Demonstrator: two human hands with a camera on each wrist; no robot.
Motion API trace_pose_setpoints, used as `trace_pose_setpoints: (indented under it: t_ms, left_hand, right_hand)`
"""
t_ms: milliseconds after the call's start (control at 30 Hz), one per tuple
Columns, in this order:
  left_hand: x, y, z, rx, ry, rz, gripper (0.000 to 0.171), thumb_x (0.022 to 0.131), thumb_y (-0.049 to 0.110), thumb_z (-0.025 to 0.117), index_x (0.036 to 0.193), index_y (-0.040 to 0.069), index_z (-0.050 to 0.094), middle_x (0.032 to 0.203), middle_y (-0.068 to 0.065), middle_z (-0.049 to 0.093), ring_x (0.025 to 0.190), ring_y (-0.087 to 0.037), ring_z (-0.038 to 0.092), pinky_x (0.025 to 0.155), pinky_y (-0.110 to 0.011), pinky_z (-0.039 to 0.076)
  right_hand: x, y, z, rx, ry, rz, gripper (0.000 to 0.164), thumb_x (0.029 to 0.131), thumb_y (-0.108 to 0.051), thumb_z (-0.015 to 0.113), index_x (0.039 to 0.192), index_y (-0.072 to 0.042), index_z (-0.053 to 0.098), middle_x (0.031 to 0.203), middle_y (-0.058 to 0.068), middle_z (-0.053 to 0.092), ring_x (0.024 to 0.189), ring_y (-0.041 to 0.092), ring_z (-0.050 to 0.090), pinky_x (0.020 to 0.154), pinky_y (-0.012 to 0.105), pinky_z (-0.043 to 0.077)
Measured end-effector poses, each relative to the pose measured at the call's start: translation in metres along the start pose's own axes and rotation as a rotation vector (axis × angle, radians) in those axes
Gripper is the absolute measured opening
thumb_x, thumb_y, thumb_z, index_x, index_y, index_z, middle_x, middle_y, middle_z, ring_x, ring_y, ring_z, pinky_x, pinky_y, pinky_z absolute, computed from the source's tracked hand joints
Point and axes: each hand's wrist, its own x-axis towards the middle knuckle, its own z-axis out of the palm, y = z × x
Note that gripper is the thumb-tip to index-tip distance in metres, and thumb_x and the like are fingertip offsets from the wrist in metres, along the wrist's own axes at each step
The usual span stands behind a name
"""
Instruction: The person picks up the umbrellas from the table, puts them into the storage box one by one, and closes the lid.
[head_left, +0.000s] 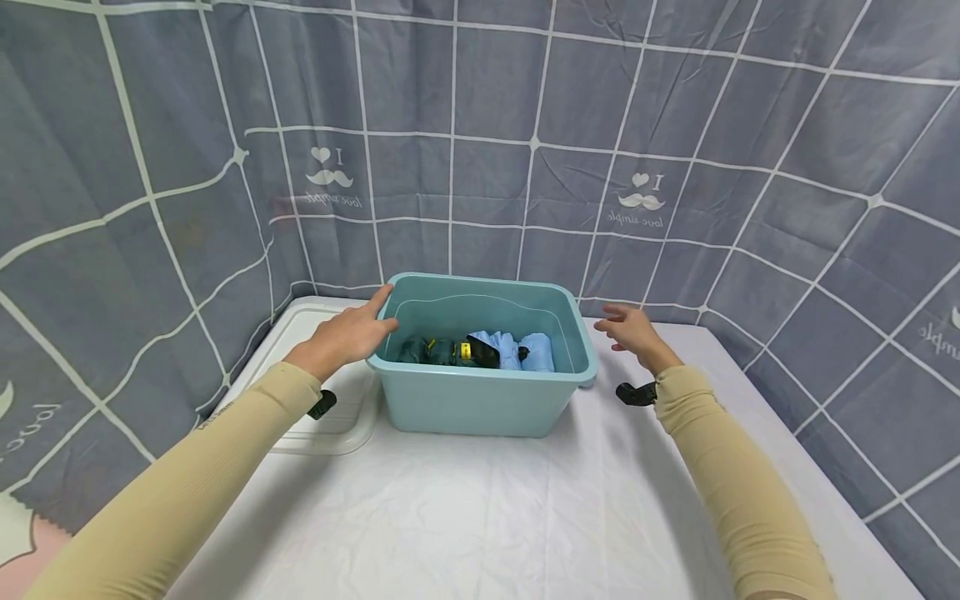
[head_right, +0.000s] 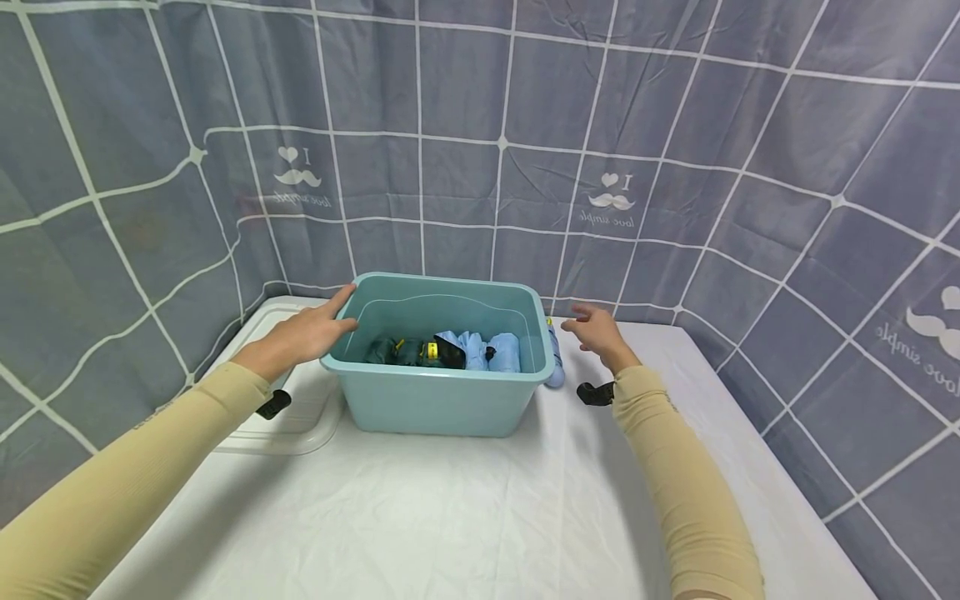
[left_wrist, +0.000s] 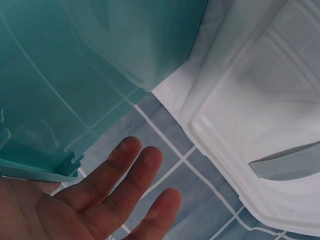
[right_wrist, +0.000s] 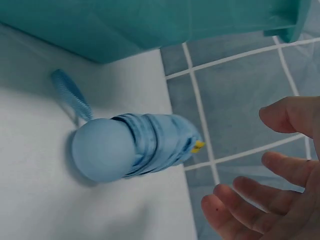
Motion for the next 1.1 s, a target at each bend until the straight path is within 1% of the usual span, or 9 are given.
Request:
trace_pose_setpoints:
  t_ms: [67,200,300,467,567,700,867,933,1100]
  left_hand:
    - [0.0,0.0,0.0,0.003,0.001,0.001,0.075,0.102,0.049,0.031,0.163,0.032,-0.008,0.153,-0.026,0.044,0.128,-0.048,0.054,0.088,-0.062,0.046]
    - [0.001,0.0,0.001,-0.002,-0.001,-0.002,0.074,0.102,0.049,0.031,0.163,0.032,-0.007,0.155,-0.026,0.041,0.131,-0.049,0.051,0.092,-0.065,0.044]
    - [0.001,0.0,0.001,-0.007,-0.004,-0.003,0.074,0.102,0.05,0.031,0.163,0.032,-0.007,0.156,-0.026,0.039,0.132,-0.05,0.049,0.095,-0.067,0.042]
    - [0.002,-0.001,0.001,-0.008,-0.001,-0.002,0.074,0.102,0.049,0.031,0.163,0.032,-0.007,0.155,-0.026,0.041,0.131,-0.049,0.051,0.093,-0.067,0.043]
    - [0.001,-0.001,0.001,-0.01,-0.001,-0.006,0.074,0.101,0.049,0.031,0.163,0.032,-0.007,0.156,-0.026,0.039,0.133,-0.049,0.049,0.094,-0.067,0.042]
    - [0.001,-0.001,0.001,-0.01,-0.001,-0.003,0.074,0.102,0.05,0.031,0.163,0.033,-0.008,0.157,-0.026,0.038,0.134,-0.05,0.048,0.095,-0.068,0.042]
    - [0.001,0.0,0.001,-0.007,0.004,0.001,0.073,0.102,0.048,0.031,0.163,0.032,-0.006,0.151,-0.025,0.047,0.123,-0.046,0.058,0.086,-0.061,0.046]
    - [0.0,0.0,0.001,-0.004,0.002,0.0,0.073,0.102,0.048,0.031,0.163,0.032,-0.006,0.148,-0.025,0.05,0.12,-0.045,0.06,0.082,-0.059,0.047]
    - [0.001,0.0,0.001,-0.005,0.002,-0.004,0.073,0.102,0.048,0.031,0.163,0.032,-0.006,0.149,-0.024,0.049,0.122,-0.046,0.059,0.085,-0.062,0.046]
  right_hand:
    - [0.001,0.004,0.003,0.018,-0.011,0.015,0.065,0.1,-0.023,0.058,0.157,-0.004,0.032,0.15,0.026,0.047,0.137,0.044,0.047,0.097,0.046,0.053]
    - [0.004,0.01,0.01,0.04,-0.024,0.048,0.068,0.1,-0.024,0.058,0.158,-0.005,0.03,0.152,0.026,0.044,0.139,0.045,0.044,0.103,0.053,0.049]
    - [0.007,0.015,0.016,0.036,-0.032,0.069,0.069,0.1,-0.024,0.057,0.159,-0.004,0.028,0.154,0.027,0.041,0.138,0.046,0.043,0.102,0.053,0.049]
    - [0.011,0.02,0.025,0.03,-0.053,0.082,0.068,0.102,-0.024,0.053,0.16,-0.003,0.024,0.155,0.028,0.039,0.138,0.046,0.044,0.101,0.054,0.05]
    - [0.013,0.022,0.03,0.024,-0.064,0.082,0.067,0.103,-0.025,0.051,0.16,-0.003,0.023,0.154,0.03,0.039,0.137,0.044,0.047,0.098,0.052,0.053]
    - [0.016,0.024,0.035,0.015,-0.071,0.071,0.069,0.1,-0.021,0.052,0.16,-0.004,0.024,0.152,0.029,0.042,0.131,0.039,0.053,0.091,0.047,0.056]
    - [0.018,0.026,0.041,0.015,-0.072,0.073,0.071,0.098,-0.022,0.056,0.16,-0.004,0.026,0.148,0.029,0.048,0.123,0.035,0.059,0.083,0.04,0.058]
    - [0.019,0.028,0.044,0.004,-0.072,0.078,0.07,0.099,-0.023,0.057,0.159,-0.003,0.027,0.147,0.028,0.05,0.118,0.031,0.062,0.08,0.036,0.058]
    - [0.02,0.031,0.049,-0.039,-0.077,0.075,0.066,0.101,-0.017,0.053,0.159,0.0,0.026,0.145,0.028,0.051,0.101,0.021,0.064,0.07,0.029,0.056]
